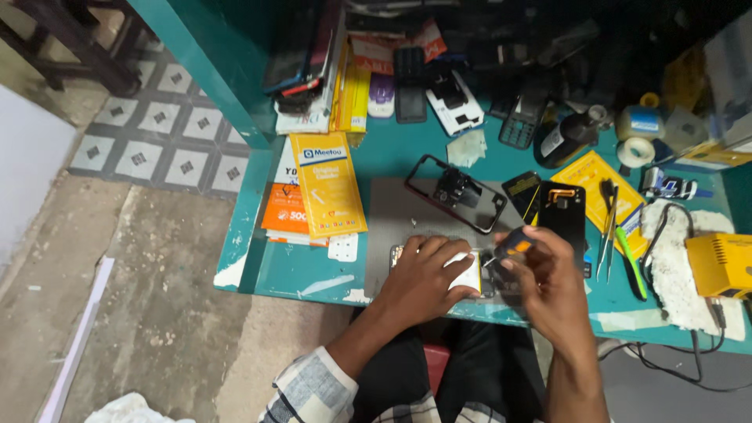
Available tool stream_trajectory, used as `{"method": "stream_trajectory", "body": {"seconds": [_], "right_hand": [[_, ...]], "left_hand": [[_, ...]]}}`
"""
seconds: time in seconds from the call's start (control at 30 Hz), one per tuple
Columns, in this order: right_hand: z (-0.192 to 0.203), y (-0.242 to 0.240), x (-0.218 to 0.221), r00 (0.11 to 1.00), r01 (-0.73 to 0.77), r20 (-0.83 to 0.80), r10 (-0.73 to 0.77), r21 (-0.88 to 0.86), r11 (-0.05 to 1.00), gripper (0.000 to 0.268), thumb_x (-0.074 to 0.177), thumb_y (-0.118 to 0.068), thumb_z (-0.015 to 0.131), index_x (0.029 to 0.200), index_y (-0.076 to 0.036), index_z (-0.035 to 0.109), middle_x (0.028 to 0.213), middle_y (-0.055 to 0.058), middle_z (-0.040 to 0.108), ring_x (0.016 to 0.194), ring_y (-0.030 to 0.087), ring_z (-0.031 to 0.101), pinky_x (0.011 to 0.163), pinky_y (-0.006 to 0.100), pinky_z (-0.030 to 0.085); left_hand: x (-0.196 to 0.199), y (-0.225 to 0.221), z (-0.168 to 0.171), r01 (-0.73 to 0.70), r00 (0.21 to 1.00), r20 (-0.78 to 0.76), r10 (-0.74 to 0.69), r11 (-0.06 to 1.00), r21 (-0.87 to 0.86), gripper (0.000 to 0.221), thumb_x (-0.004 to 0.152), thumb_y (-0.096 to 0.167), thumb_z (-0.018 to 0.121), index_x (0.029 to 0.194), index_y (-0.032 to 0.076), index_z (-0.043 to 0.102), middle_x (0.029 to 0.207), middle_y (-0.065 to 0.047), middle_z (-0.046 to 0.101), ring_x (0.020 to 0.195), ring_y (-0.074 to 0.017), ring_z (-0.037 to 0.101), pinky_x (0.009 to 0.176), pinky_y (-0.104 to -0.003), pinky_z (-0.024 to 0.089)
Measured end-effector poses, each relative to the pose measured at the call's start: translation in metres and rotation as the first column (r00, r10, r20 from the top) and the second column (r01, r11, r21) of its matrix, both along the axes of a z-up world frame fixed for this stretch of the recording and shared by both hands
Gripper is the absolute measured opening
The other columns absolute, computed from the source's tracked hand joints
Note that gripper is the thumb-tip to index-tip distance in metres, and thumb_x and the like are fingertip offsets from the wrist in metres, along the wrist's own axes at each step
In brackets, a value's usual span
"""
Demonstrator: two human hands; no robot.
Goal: The person uses a screwdriver to remove screws from a disassembled smartphone on a workbench, then switches to tweezers to lift and adjust internal components. The phone remains open on the table throughout the clip.
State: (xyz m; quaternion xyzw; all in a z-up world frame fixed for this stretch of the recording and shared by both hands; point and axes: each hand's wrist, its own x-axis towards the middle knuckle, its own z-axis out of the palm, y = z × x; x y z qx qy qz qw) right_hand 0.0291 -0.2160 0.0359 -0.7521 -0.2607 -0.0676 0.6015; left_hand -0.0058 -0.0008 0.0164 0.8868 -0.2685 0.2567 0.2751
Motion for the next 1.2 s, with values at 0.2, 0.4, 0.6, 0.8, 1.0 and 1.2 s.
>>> {"method": "stream_trajectory", "body": {"seconds": [0.2,0.4,0.6,0.8,1.0,1.2], "right_hand": [[0.022,0.023,0.002,0.946,0.139,0.304,-0.108,-0.084,0.987,0.071,0.082,0.008,0.078,0.14,-0.012,0.042,0.131,0.02,0.054,0.111,0.025,0.063,0.094,0.032,0.056],[0.022,0.011,-0.007,0.999,-0.034,-0.033,0.036,0.074,0.997,0.068,0.091,0.008,0.067,0.147,-0.014,0.038,0.135,0.016,0.065,0.117,0.021,0.067,0.097,0.031,0.056],[0.027,0.026,-0.004,0.975,0.095,0.202,-0.093,0.001,0.995,0.071,0.084,0.011,0.076,0.142,-0.014,0.044,0.134,0.017,0.055,0.117,0.021,0.062,0.099,0.033,0.056],[0.028,0.01,-0.001,0.995,-0.09,0.034,0.09,0.009,0.996,0.067,0.088,0.012,0.067,0.144,-0.012,0.038,0.133,0.017,0.063,0.123,0.023,0.065,0.102,0.032,0.054],[0.023,0.027,-0.004,0.984,0.067,0.165,-0.062,-0.029,0.997,0.064,0.087,0.009,0.074,0.138,-0.013,0.041,0.126,0.016,0.061,0.111,0.02,0.065,0.093,0.031,0.057],[0.021,0.007,-0.001,0.985,-0.119,0.12,0.127,-0.067,0.991,0.061,0.089,0.01,0.065,0.139,-0.012,0.038,0.13,0.018,0.062,0.12,0.024,0.065,0.096,0.031,0.057]], "left_hand": [[-0.001,-0.002,0.005,-0.001,1.0,0.004,0.001,1.0,0.029,0.046,0.084,0.041,0.078,0.115,0.007,0.073,0.128,-0.005,0.066,0.12,-0.025,0.058,0.098,-0.044,0.042],[-0.003,-0.003,0.007,-0.004,1.0,-0.002,0.004,0.999,0.045,0.046,0.084,0.041,0.078,0.114,0.007,0.072,0.126,-0.005,0.067,0.117,-0.0256,0.059,0.097,-0.045,0.042],[-0.003,-0.003,0.005,-0.015,1.0,0.011,0.014,0.999,0.048,0.044,0.084,0.041,0.078,0.113,0.008,0.073,0.127,-0.004,0.067,0.117,-0.0254,0.059,0.097,-0.045,0.042],[-0.004,-0.002,0.003,-0.02,1.0,0.012,0.02,0.999,0.038,0.046,0.085,0.041,0.078,0.116,0.007,0.072,0.126,-0.005,0.066,0.117,-0.0248,0.059,0.098,-0.045,0.042],[-0.004,-0.001,0.006,-0.014,1.0,0.015,0.013,0.999,0.038,0.046,0.087,0.04,0.077,0.118,0.007,0.071,0.127,-0.005,0.065,0.117,-0.0248,0.059,0.099,-0.044,0.043],[-0.004,0.0,0.005,-0.013,1.0,0.005,0.013,0.999,0.036,0.047,0.088,0.041,0.076,0.119,0.006,0.07,0.127,-0.006,0.064,0.118,-0.0252,0.058,0.101,-0.045,0.042]]}}
